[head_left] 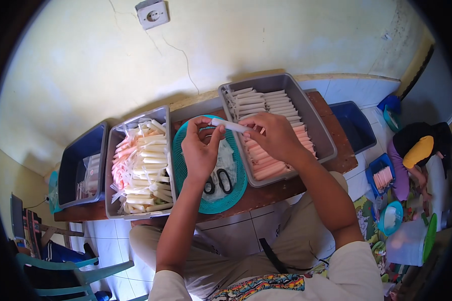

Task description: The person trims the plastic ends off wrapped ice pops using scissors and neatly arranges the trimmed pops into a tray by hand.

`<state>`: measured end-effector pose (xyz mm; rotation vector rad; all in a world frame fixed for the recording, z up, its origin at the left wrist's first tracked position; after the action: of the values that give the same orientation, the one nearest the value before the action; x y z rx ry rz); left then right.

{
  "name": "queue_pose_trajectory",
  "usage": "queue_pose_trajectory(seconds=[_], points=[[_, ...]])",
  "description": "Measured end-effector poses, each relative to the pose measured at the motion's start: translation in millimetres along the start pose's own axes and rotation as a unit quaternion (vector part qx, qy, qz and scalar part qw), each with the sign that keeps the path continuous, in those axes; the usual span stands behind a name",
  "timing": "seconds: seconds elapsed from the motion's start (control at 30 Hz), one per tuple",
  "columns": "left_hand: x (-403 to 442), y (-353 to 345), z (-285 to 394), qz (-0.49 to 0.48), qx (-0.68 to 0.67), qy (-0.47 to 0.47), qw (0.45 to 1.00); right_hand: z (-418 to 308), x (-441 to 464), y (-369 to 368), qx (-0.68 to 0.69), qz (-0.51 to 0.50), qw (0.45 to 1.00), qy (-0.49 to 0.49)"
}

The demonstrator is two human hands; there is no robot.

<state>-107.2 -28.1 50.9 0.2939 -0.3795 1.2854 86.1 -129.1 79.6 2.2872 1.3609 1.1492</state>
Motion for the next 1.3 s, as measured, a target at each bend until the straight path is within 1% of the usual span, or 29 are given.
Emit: queue_pose_trajectory(seconds=[0.03, 0.1, 0.13, 0.2, 0.27, 0.33, 0.4, 0.43, 0.5, 0.53, 0.6, 0.63, 0.7, 0.8, 0.93, 1.0, 1.13, 1.2, 1.3], points=[[1.7, -9.0, -3.8, 0.017, -0.013, -0.012, 1.000, 3.1, 1.2, 8.3, -0.003, 0.003, 1.000, -0.003], [3.8, -26.1, -9.0, 0.007, -0.013, -0.019, 1.000, 7.6, 3.2, 24.8, -0.072, -0.005, 0.997, 0.006], [4.3, -33.7, -9.9, 0.001, -0.010, -0.027, 1.000, 15.6, 3.7, 30.8, -0.073, -0.003, 0.997, 0.004], [5.6, -47.6, -15.2, 0.000, 0.011, -0.014, 1.000, 34.1, 3.4, 43.5, -0.093, 0.011, 0.996, -0.004], [10.6, -63.1, -25.7, -0.025, 0.064, -0.035, 0.997, 47.9, 3.1, 59.5, -0.084, 0.010, 0.996, -0.023], [14.5, -77.5, -25.6, -0.037, 0.082, -0.026, 0.996, 59.9, 3.1, 72.3, -0.076, 0.009, 0.996, -0.040], [19.2, -93.4, -33.4, -0.097, 0.098, -0.027, 0.990, 72.5, 2.0, 80.9, -0.102, 0.017, 0.993, -0.059], [21.3, -101.8, -37.6, -0.101, 0.096, -0.028, 0.990, 77.1, 1.0, 84.2, -0.103, 0.019, 0.993, -0.062], [24.0, -118.1, -44.0, -0.119, 0.109, -0.049, 0.986, 85.9, -1.1, 89.9, -0.164, 0.010, 0.984, -0.075], [24.4, -123.7, -46.9, -0.121, 0.108, -0.050, 0.985, 91.3, -2.4, 92.2, -0.165, 0.012, 0.983, -0.077], [24.2, -134.5, -55.1, -0.162, 0.140, -0.078, 0.974, 101.6, -5.0, 95.8, -0.173, 0.023, 0.981, -0.078], [25.3, -139.3, -61.6, -0.164, 0.138, -0.078, 0.974, 105.9, -5.5, 96.5, -0.175, 0.024, 0.981, -0.080], [25.9, -149.5, -73.6, -0.223, 0.148, -0.102, 0.958, 115.0, -6.7, 97.1, -0.246, 0.044, 0.962, -0.113], [24.0, -162.9, -88.5, -0.236, 0.160, -0.115, 0.952, 130.1, -4.3, 94.5, -0.283, 0.044, 0.952, -0.107], [20.6, -166.7, -95.1, -0.252, 0.175, -0.112, 0.945, 142.5, -3.6, 84.8, -0.300, 0.032, 0.946, -0.122], [19.5, -163.0, -96.7, -0.297, 0.187, -0.131, 0.927, 148.9, -2.5, 77.5, -0.329, 0.032, 0.935, -0.129], [13.7, -157.7, -104.8, -0.308, 0.196, -0.126, 0.923, 159.5, -6.3, 62.6, -0.349, 0.007, 0.929, -0.120], [11.4, -158.3, -108.6, -0.323, 0.208, -0.149, 0.911, 165.7, -5.0, 56.5, -0.374, -0.011, 0.921, -0.107], [13.5, -160.4, -111.1, -0.331, 0.216, -0.137, 0.909, 171.1, -8.2, 53.6, -0.372, -0.020, 0.920, -0.122]])
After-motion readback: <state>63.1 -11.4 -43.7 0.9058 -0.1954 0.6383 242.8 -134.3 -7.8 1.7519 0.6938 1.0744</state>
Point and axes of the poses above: each hand's wrist, its own x-axis towards the middle knuckle, its own y-axis out of the back of the hand, z = x × y, the point moved 1 cm from there along x, towards the middle knuckle, and after that the axes turned 9 degrees about z, right-handed, at the moved point
